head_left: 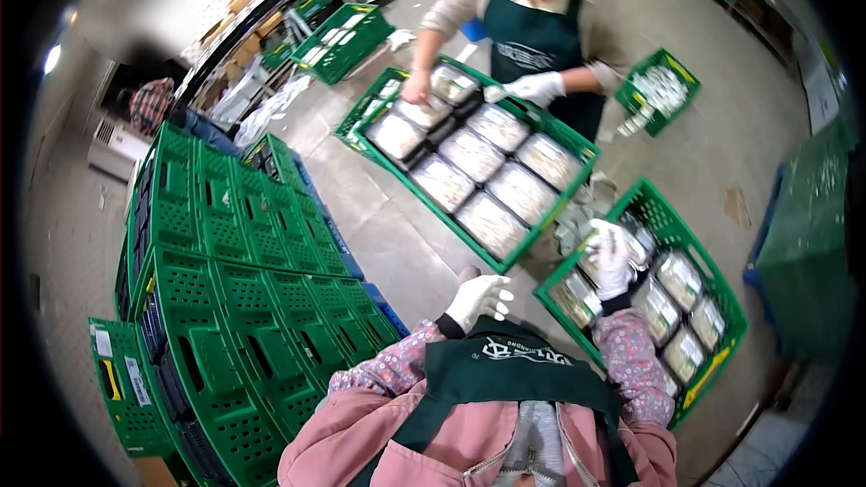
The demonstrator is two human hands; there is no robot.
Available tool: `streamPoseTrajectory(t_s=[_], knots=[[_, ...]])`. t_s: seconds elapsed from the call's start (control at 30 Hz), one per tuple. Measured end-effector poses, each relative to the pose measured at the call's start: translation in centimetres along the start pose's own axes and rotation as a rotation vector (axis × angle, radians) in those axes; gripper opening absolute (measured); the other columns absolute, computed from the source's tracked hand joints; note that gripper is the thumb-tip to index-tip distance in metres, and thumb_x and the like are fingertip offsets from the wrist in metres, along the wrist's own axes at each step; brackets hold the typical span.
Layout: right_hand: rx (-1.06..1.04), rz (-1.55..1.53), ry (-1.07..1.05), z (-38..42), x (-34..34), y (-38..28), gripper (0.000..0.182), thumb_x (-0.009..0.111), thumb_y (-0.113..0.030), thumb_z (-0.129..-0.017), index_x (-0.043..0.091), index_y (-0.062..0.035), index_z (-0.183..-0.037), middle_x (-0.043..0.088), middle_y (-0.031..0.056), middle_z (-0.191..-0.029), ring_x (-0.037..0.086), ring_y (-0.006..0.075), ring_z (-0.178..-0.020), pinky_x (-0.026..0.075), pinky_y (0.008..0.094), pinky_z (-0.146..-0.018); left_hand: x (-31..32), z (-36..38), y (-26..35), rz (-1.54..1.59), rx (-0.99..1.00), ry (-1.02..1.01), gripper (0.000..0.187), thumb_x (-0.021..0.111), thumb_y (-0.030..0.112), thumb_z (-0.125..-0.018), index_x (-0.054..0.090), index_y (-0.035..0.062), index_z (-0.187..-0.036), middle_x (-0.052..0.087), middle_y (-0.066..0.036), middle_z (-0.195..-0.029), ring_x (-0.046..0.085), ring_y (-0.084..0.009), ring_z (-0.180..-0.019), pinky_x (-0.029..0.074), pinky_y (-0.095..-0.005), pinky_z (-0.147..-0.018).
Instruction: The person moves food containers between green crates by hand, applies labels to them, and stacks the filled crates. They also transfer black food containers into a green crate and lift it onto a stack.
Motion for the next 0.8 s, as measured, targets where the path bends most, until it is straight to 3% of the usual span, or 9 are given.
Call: streamPoseTrajectory(t_s=[0.07, 0.23, 0.33, 0.4, 0.47, 0.6, 0.67, 0.7, 0.8], knots=[[-0.064, -0.044, -0.148, -2.9, 7.4, 1.7, 0.021, 0.046, -0.023, -0.095, 0.058, -0.0083, -0.103, 0.055, -0.0018, -0.073, 0.050, 0.0042, -0.056, 0.040, 0.0170, -0.046, -4.1, 1.2, 2.2, 0.101, 0.092, 0.074, 0.039, 0.042, 0.032, -0.092, 0.051, 0.0018, -0.116, 0.059, -0.012, -0.091, 0.060, -0.0217, -0.068, 0.051, -0.0314, -0.061], [0.297, -0.101, -0.247, -10.3, 24.0, 10.4, 0.025, 0.048, -0.029, -0.093, 0.050, -0.0094, -0.108, 0.057, 0.0044, -0.078, 0.054, 0.0099, -0.057, 0.043, 0.0229, -0.043, -16.0, 2.4, 6.8, 0.299, 0.213, 0.146, 0.039, 0.043, 0.030, -0.092, 0.051, 0.0019, -0.118, 0.060, -0.015, -0.091, 0.061, -0.0267, -0.071, 0.051, -0.0346, -0.062], [0.618, -0.219, -0.068, -14.0, 31.5, 16.1, 0.041, 0.050, -0.040, -0.090, 0.039, -0.0132, -0.119, 0.059, 0.0100, -0.091, 0.057, 0.0161, -0.059, 0.044, 0.0284, -0.042, -21.4, 4.5, 9.3, 0.272, 0.340, 0.329, 0.040, 0.044, 0.030, -0.091, 0.050, 0.0014, -0.118, 0.060, -0.013, -0.089, 0.060, -0.0254, -0.069, 0.051, -0.0336, -0.062], [0.710, -0.221, 0.035, -17.5, 34.6, 20.4, 0.076, 0.045, -0.058, -0.086, 0.012, -0.0174, -0.141, 0.056, 0.0139, -0.106, 0.056, 0.0216, -0.059, 0.045, 0.0348, -0.043, -24.6, 5.8, 10.3, 0.299, 0.411, 0.397, 0.039, 0.043, 0.029, -0.092, 0.050, 0.0005, -0.117, 0.060, -0.013, -0.087, 0.060, -0.0241, -0.068, 0.050, -0.0330, -0.060], [0.709, -0.162, 0.147, -19.6, 36.5, 19.7, 0.072, 0.043, -0.061, -0.084, 0.022, -0.0166, -0.137, 0.053, 0.0155, -0.114, 0.059, 0.0261, -0.071, 0.047, 0.0417, -0.050, -27.1, 7.1, 10.6, 0.309, 0.409, 0.517, 0.039, 0.044, 0.030, -0.091, 0.050, -0.0001, -0.116, 0.060, -0.012, -0.086, 0.059, -0.0233, -0.067, 0.050, -0.0330, -0.060], [0.760, -0.234, 0.421, -22.8, 38.4, 17.8, 0.066, 0.037, -0.063, -0.086, 0.037, -0.0125, -0.130, 0.051, 0.0128, -0.122, 0.059, 0.0282, -0.076, 0.047, 0.0358, -0.058, -29.9, 8.3, 9.5, 0.406, 0.320, 0.625, 0.044, 0.046, 0.034, -0.090, 0.048, -0.0001, -0.118, 0.059, -0.012, -0.088, 0.059, -0.0235, -0.067, 0.050, -0.0331, -0.060], [0.777, -0.400, 0.562, -24.4, 38.0, 18.6, 0.070, 0.036, -0.062, -0.086, 0.038, -0.0094, -0.133, 0.050, 0.0134, -0.127, 0.056, 0.0270, -0.104, 0.047, 0.0440, -0.081, -30.3, 8.4, 9.0, 0.442, 0.297, 0.625, 0.044, 0.046, 0.035, -0.090, 0.049, 0.0003, -0.117, 0.058, -0.011, -0.087, 0.059, -0.0228, -0.067, 0.049, -0.0329, -0.059], [0.674, -0.371, 0.699, -27.0, 37.3, 22.1, 0.058, 0.038, -0.056, -0.089, 0.039, -0.0148, -0.131, 0.049, 0.0149, -0.126, 0.055, 0.0341, -0.098, 0.048, 0.0433, -0.070, -30.6, 8.4, 8.7, 0.448, 0.288, 0.628, 0.044, 0.046, 0.035, -0.090, 0.049, 0.0002, -0.117, 0.058, -0.011, -0.087, 0.059, -0.0227, -0.067, 0.049, -0.0328, -0.060], [0.135, 0.139, 0.836, -29.6, 35.9, 18.8, 0.077, 0.044, -0.058, -0.086, 0.041, 0.0066, -0.126, 0.051, 0.0236, -0.122, 0.051, 0.0354, -0.111, 0.041, 0.0432, -0.094, -30.7, 8.1, 8.6, 0.484, 0.269, 0.637, 0.043, 0.048, 0.035, -0.089, 0.049, 0.0004, -0.115, 0.059, -0.011, -0.086, 0.059, -0.0224, -0.067, 0.050, -0.0332, -0.060]])
Point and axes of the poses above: each hand's wrist, its own z-axis away from the middle knuckle, its own x-axis out of the palm, y = z × x, the point moved 3 cm from there along -z, towards the middle knuckle
